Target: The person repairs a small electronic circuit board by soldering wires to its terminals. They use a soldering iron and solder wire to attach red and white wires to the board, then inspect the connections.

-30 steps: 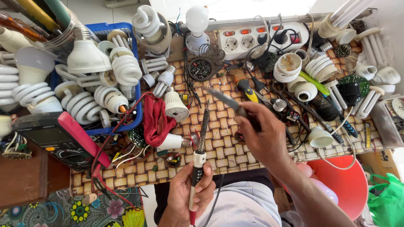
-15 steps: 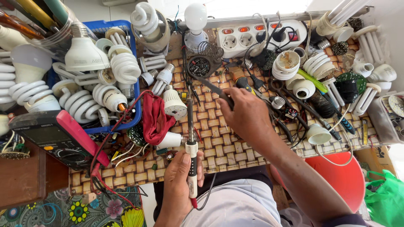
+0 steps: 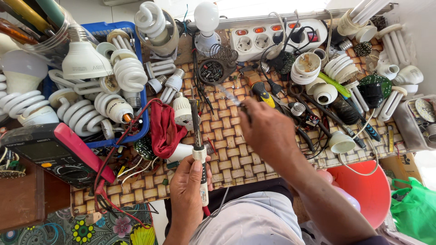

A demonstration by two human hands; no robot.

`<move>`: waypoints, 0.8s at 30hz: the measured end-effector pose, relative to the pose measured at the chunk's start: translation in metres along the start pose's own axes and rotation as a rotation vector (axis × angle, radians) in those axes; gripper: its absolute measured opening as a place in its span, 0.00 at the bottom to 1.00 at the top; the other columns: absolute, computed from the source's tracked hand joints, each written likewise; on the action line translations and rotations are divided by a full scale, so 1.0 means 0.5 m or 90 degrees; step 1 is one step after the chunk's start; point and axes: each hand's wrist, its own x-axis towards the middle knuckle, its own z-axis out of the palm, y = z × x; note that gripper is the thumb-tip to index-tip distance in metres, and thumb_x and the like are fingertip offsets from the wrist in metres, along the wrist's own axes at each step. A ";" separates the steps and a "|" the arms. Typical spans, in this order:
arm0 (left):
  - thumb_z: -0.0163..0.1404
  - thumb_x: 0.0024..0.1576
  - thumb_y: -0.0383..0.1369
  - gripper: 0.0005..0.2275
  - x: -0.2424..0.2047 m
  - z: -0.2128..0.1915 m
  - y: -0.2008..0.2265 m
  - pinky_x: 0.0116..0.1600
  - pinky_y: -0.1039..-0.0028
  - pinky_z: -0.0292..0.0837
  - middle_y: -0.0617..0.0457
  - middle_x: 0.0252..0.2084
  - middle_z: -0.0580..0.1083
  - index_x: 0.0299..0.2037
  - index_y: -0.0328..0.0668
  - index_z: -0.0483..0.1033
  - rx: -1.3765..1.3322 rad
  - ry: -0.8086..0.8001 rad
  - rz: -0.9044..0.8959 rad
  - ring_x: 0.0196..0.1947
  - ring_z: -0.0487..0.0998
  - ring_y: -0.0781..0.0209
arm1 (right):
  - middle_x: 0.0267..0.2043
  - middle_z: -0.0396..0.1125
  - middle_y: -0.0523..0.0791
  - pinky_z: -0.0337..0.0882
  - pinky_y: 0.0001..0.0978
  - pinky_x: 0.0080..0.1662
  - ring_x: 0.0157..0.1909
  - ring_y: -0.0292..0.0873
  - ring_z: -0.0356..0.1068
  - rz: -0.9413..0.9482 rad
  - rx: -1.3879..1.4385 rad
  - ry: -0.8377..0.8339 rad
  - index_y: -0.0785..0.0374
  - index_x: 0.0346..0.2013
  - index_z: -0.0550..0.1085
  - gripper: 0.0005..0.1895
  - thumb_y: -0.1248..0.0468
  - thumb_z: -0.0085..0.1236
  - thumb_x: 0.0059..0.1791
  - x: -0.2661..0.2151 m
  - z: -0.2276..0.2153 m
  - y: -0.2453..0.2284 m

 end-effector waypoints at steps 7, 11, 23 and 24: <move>0.46 0.64 0.35 0.13 0.014 0.019 0.005 0.24 0.76 0.67 0.51 0.28 0.71 0.50 0.34 0.78 0.057 -0.018 -0.026 0.21 0.67 0.66 | 0.40 0.72 0.47 0.72 0.49 0.33 0.38 0.53 0.73 0.059 -0.165 0.170 0.53 0.58 0.75 0.16 0.55 0.49 0.58 -0.018 -0.022 0.092; 0.48 0.64 0.34 0.12 0.017 0.047 0.012 0.27 0.74 0.70 0.47 0.30 0.73 0.48 0.31 0.78 -0.062 -0.011 -0.127 0.25 0.71 0.63 | 0.49 0.73 0.46 0.72 0.46 0.45 0.47 0.53 0.72 -0.028 -0.198 0.256 0.58 0.57 0.78 0.16 0.57 0.59 0.56 -0.033 -0.016 0.125; 0.53 0.60 0.29 0.09 0.069 0.120 0.007 0.40 0.70 0.81 0.44 0.40 0.83 0.46 0.30 0.80 -0.026 0.022 -0.087 0.36 0.81 0.60 | 0.44 0.74 0.45 0.75 0.38 0.36 0.38 0.42 0.75 -0.188 0.198 0.131 0.61 0.59 0.68 0.21 0.57 0.59 0.53 -0.190 0.031 -0.021; 0.53 0.60 0.29 0.09 0.071 0.121 0.003 0.44 0.70 0.83 0.44 0.41 0.83 0.47 0.30 0.80 -0.023 0.014 -0.073 0.38 0.82 0.59 | 0.46 0.73 0.46 0.75 0.40 0.39 0.40 0.43 0.75 -0.165 0.225 0.109 0.62 0.60 0.67 0.22 0.58 0.57 0.54 -0.189 0.042 -0.018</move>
